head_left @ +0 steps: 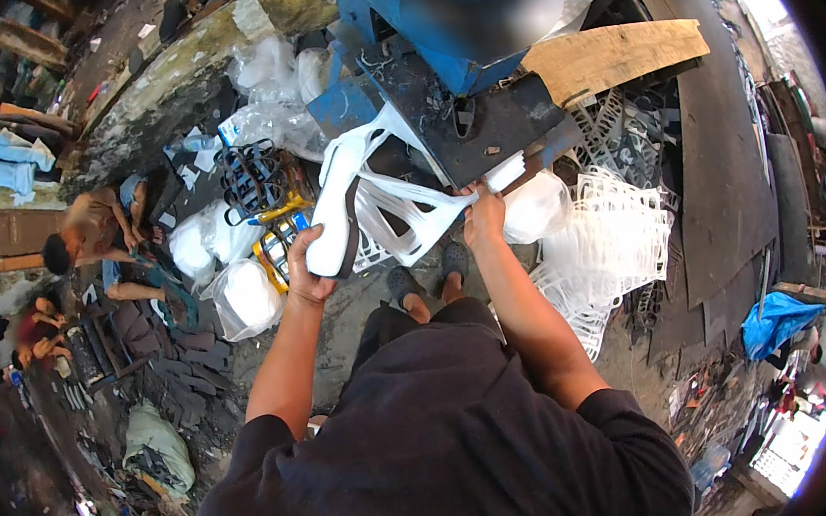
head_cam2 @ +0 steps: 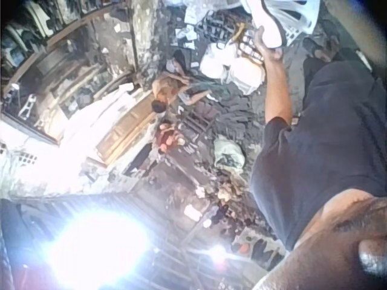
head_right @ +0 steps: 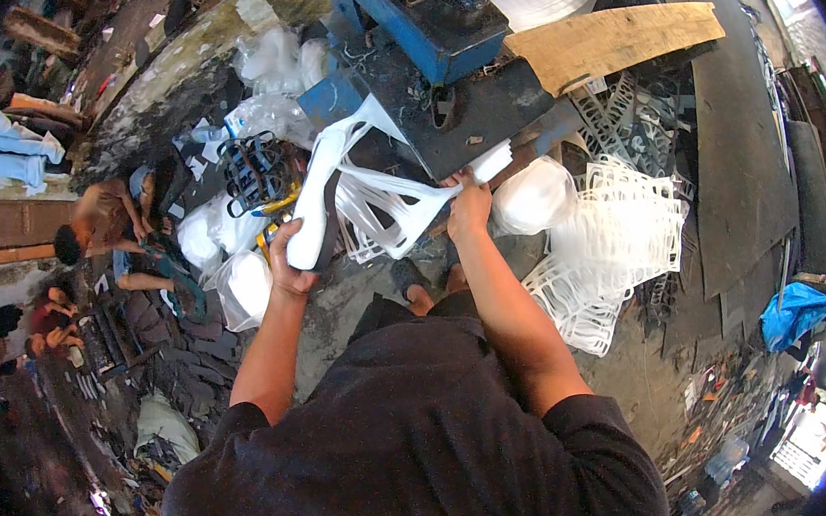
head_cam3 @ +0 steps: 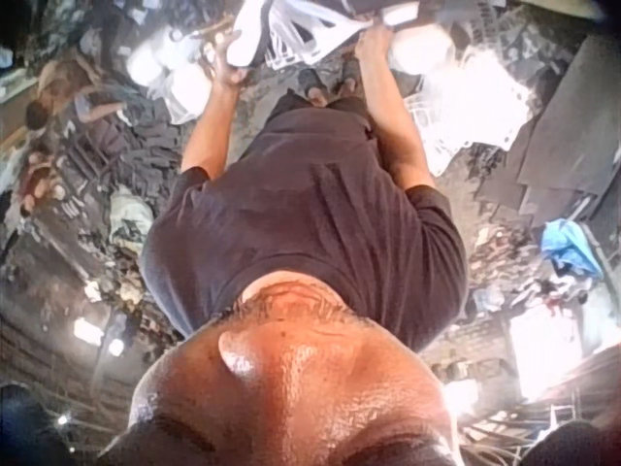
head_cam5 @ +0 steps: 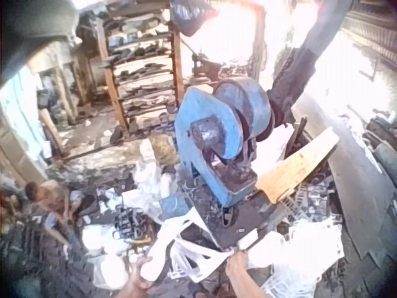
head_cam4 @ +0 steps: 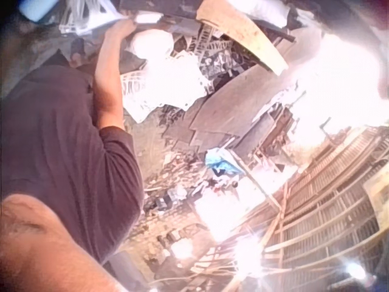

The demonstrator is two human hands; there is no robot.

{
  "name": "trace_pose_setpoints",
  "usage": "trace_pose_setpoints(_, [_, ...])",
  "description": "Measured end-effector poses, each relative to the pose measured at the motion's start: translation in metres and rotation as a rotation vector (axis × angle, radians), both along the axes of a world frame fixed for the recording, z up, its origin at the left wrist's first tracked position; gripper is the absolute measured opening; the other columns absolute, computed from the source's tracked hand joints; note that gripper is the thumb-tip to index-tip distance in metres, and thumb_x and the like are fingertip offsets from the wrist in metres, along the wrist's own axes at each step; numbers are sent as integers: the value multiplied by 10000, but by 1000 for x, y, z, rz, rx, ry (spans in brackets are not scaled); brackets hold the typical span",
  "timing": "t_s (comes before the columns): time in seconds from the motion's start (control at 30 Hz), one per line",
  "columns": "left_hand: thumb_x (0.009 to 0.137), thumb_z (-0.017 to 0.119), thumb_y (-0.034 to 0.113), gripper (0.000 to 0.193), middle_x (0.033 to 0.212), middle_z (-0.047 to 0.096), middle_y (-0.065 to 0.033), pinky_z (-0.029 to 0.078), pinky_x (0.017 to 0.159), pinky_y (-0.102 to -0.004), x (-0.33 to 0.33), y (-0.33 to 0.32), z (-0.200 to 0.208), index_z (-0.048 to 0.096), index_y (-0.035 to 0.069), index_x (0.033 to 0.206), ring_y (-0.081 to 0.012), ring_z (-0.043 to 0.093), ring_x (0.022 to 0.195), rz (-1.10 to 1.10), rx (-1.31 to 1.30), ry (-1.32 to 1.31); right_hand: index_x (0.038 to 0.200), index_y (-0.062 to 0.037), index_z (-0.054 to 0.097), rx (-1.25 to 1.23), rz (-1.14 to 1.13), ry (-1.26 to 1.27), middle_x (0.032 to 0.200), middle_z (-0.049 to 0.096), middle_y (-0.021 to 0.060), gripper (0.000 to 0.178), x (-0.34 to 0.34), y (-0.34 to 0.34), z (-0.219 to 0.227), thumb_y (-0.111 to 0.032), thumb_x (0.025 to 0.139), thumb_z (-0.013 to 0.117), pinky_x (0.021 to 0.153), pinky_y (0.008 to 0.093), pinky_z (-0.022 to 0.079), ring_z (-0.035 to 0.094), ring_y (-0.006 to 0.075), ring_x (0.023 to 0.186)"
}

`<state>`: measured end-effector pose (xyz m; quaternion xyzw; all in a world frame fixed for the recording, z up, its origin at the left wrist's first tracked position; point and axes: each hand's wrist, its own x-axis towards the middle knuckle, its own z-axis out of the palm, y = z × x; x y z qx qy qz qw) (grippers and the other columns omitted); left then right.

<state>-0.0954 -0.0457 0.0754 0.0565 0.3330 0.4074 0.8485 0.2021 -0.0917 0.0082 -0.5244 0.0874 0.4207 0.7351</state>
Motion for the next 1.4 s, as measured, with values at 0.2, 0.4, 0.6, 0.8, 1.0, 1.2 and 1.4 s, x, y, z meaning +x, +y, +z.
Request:
trace_pose_setpoints(0.2, [855, 648, 221, 412, 998, 708, -156, 604, 777, -356, -11, 4, 4, 593, -42, 1168, -269, 710, 844, 197, 37, 2, 1091, -16, 518, 2, -190, -7, 896, 587, 73, 192, 16, 5, 2, -194, 1018, 516, 671, 346, 507, 616, 208, 779])
trace_pose_setpoints(0.4, [858, 619, 191, 432, 1077, 670, -105, 559, 844, -359, -34, 23, 21, 545, 20, 1247, -223, 678, 939, 50, 196, 385, 1232, 22, 493, -123, 67, -116, 971, 608, 80, 378, 46, 2, 23, -266, 999, 565, 758, 349, 483, 588, 201, 852])
trace_pose_setpoints(0.6, [895, 645, 65, 597, 1241, 599, -137, 519, 865, -328, 24, -12, 23, 379, -11, 1424, -214, 617, 1064, -51, 463, 705, 1303, 59, 443, -471, 94, -606, 1201, 558, 160, 587, 16, -30, 48, -325, 925, 677, 830, 352, 499, 612, 225, 928])
trace_pose_setpoints(0.8, [837, 708, 115, 568, 1165, 520, -229, 447, 900, -438, 50, -62, 9, 447, -41, 1316, -394, 515, 1037, -199, 1564, 1241, 1301, 68, 429, -169, 627, -924, 1142, 613, 240, 765, -68, -18, 169, -408, 820, 784, 838, 390, 518, 648, 333, 1004])
trace_pose_setpoints(1.0, [755, 819, 281, 865, 1350, 430, -240, 331, 1049, -496, 87, -59, 78, 352, -24, 1416, -411, 435, 1247, -208, 1623, 1328, 1297, -50, 476, -200, 821, -940, 1053, 645, 265, 478, -45, -38, 197, -172, 873, 662, 797, 398, 506, 666, 361, 913])
trace_pose_setpoints(1.2, [721, 791, 106, 949, 1385, 476, -263, 514, 882, -449, 142, -50, 57, 243, -9, 1487, -430, 584, 1130, -398, 1421, 915, 1298, -91, 464, -221, 621, -1171, 1036, 631, 267, 453, -30, -51, 180, -26, 867, 588, 786, 449, 502, 643, 413, 948])
trace_pose_setpoints(1.4, [748, 775, 81, 918, 1367, 517, -246, 517, 907, -437, 190, -73, 40, 240, 2, 1490, -425, 596, 1132, -549, 1416, 928, 1184, -72, 551, -251, 699, -1148, 1063, 616, 181, 289, 27, -83, 140, -98, 906, 625, 804, 398, 491, 614, 322, 977])
